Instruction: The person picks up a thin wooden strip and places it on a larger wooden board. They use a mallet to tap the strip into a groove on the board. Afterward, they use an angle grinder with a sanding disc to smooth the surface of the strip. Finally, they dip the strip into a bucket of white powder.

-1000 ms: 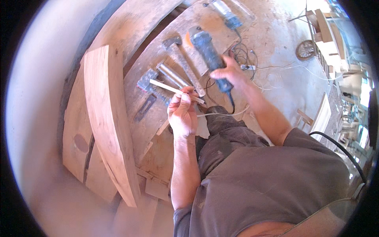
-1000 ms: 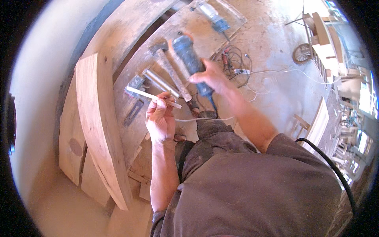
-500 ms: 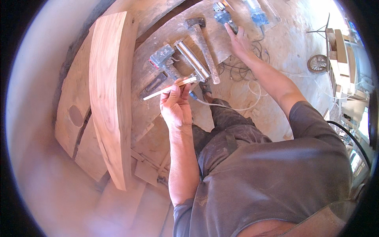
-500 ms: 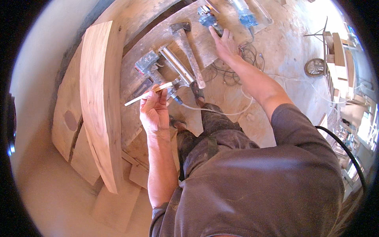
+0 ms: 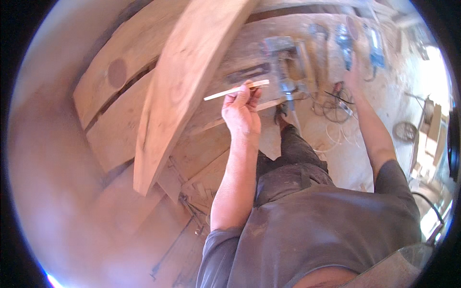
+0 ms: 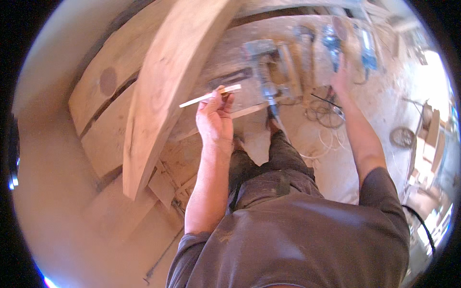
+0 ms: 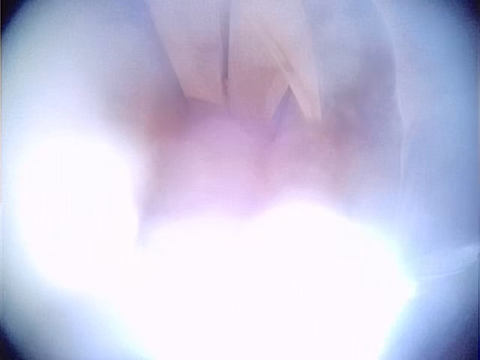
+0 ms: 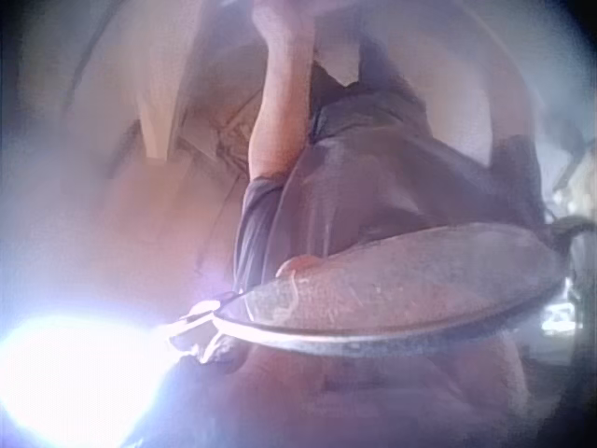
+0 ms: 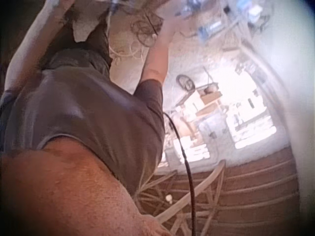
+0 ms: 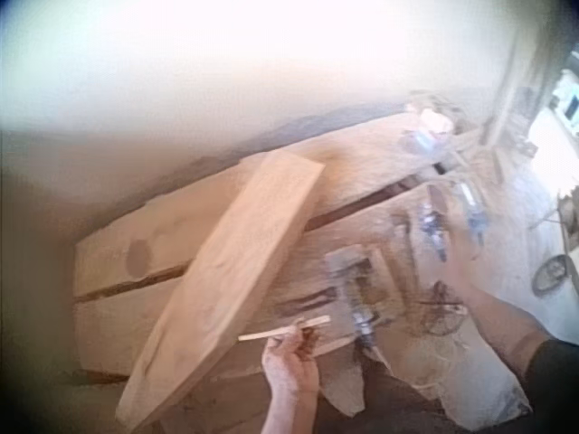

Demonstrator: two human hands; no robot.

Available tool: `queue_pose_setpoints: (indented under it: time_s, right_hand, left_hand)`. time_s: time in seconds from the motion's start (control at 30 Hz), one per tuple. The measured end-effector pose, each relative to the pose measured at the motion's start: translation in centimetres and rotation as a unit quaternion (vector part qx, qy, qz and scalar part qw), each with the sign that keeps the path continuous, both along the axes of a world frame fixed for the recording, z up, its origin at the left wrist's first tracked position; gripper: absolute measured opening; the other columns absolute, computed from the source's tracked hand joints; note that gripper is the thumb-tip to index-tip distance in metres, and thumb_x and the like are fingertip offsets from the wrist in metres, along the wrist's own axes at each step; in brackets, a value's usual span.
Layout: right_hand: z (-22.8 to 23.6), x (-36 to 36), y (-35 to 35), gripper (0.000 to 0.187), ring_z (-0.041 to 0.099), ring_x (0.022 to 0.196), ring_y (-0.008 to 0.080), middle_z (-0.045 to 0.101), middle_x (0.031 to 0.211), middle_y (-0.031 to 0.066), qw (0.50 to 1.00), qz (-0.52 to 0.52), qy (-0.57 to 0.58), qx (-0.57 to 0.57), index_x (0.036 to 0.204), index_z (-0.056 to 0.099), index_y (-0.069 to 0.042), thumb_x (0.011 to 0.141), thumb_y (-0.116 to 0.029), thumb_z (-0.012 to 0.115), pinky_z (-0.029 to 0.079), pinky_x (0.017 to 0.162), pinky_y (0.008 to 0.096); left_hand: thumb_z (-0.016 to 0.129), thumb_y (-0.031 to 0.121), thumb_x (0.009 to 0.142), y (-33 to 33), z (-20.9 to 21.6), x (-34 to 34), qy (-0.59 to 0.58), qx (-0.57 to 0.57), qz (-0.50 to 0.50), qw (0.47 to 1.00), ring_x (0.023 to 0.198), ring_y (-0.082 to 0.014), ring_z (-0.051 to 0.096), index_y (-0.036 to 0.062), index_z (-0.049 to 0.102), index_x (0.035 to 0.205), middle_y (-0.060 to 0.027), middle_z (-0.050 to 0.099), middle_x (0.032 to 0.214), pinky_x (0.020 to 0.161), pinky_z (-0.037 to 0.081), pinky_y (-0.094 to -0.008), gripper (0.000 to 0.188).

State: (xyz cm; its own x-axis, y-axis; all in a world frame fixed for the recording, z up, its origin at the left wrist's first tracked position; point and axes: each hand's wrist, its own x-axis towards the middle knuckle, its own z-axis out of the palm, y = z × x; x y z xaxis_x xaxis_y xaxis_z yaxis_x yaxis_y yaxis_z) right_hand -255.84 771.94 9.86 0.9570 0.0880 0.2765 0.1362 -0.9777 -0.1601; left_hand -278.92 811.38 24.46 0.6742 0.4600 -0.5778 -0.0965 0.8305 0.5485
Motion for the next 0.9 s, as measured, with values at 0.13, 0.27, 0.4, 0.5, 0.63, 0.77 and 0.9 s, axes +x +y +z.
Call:
queue_pose_setpoints:
  time_s: [0.13,0.27,0.4,0.5,0.63,0.77,0.9]
  right_hand:
    - [5.1,-3.9,9.1,0.050,0.062,0.116,0.0303,0.065,0.125,0.0185,0.986,0.057,0.084,0.133,0.140,0.057,-0.010,0.090,-0.007,0.066,0.049,0.101,0.0429]
    - [11.9,-13.3,26.2,0.031,0.070,0.094,0.0156,0.074,0.102,0.0069,0.885,0.246,0.203,0.339,0.127,0.067,-0.003,0.096,-0.005,0.064,0.056,0.080,0.0277]
    - [17.4,-20.1,40.6,0.024,0.070,0.081,0.0110,0.076,0.094,0.0072,0.785,0.251,0.390,0.411,0.117,0.073,-0.005,0.093,-0.009,0.069,0.056,0.072,0.0251]
    - [16.5,-22.1,47.0,0.022,0.069,0.076,0.0103,0.073,0.093,0.0064,0.759,0.272,0.425,0.411,0.116,0.071,0.000,0.095,-0.007,0.068,0.054,0.061,0.0242]
    - [15.9,-23.8,52.2,0.023,0.067,0.070,0.0107,0.073,0.087,0.0090,0.759,0.280,0.456,0.372,0.111,0.071,0.005,0.091,-0.006,0.069,0.053,0.057,0.0253]
    - [14.4,-24.3,54.8,0.022,0.066,0.064,0.0114,0.073,0.082,0.0103,0.768,0.256,0.461,0.363,0.105,0.072,0.008,0.088,-0.006,0.071,0.054,0.054,0.0256]
    - [14.6,-24.6,57.1,0.020,0.067,0.061,0.0127,0.072,0.077,0.0108,0.783,0.230,0.473,0.333,0.100,0.074,0.007,0.086,-0.006,0.072,0.055,0.052,0.0262]
  left_hand:
    - [0.063,0.005,0.098,4.5,0.3,-4.1,0.047,0.006,0.110,0.993,0.096,-0.0228,0.068,-0.0003,0.062,0.107,-0.0132,0.070,0.108,0.085,0.061,-0.0360,0.010]
    - [0.062,0.007,0.099,8.6,-0.6,-7.2,0.055,-0.020,0.179,0.982,0.098,-0.0216,0.068,-0.0001,0.061,0.112,-0.0128,0.070,0.110,0.086,0.059,-0.0359,0.015]
    - [0.063,0.008,0.099,13.1,-0.8,-9.3,0.038,-0.022,0.214,0.976,0.095,-0.0196,0.066,0.0016,0.061,0.115,-0.0082,0.068,0.106,0.087,0.056,-0.0336,0.018]
    - [0.062,0.008,0.100,15.4,-0.4,-10.3,0.040,-0.047,0.246,0.967,0.094,-0.0194,0.065,0.0018,0.060,0.116,-0.0074,0.066,0.106,0.086,0.055,-0.0326,0.018]
    - [0.060,0.009,0.101,19.1,-1.7,-12.8,0.045,-0.075,0.273,0.958,0.094,-0.0204,0.066,-0.0009,0.058,0.117,-0.0090,0.066,0.106,0.085,0.058,-0.0334,0.019]
    - [0.060,0.008,0.101,20.9,-1.1,-13.3,0.063,-0.121,0.276,0.951,0.094,-0.0213,0.067,-0.0044,0.057,0.117,-0.0117,0.066,0.106,0.084,0.060,-0.0342,0.020]
    - [0.060,0.008,0.101,22.1,-0.3,-14.1,0.058,-0.145,0.242,0.957,0.097,-0.0218,0.068,-0.0057,0.058,0.118,-0.0142,0.067,0.107,0.084,0.060,-0.0335,0.022]
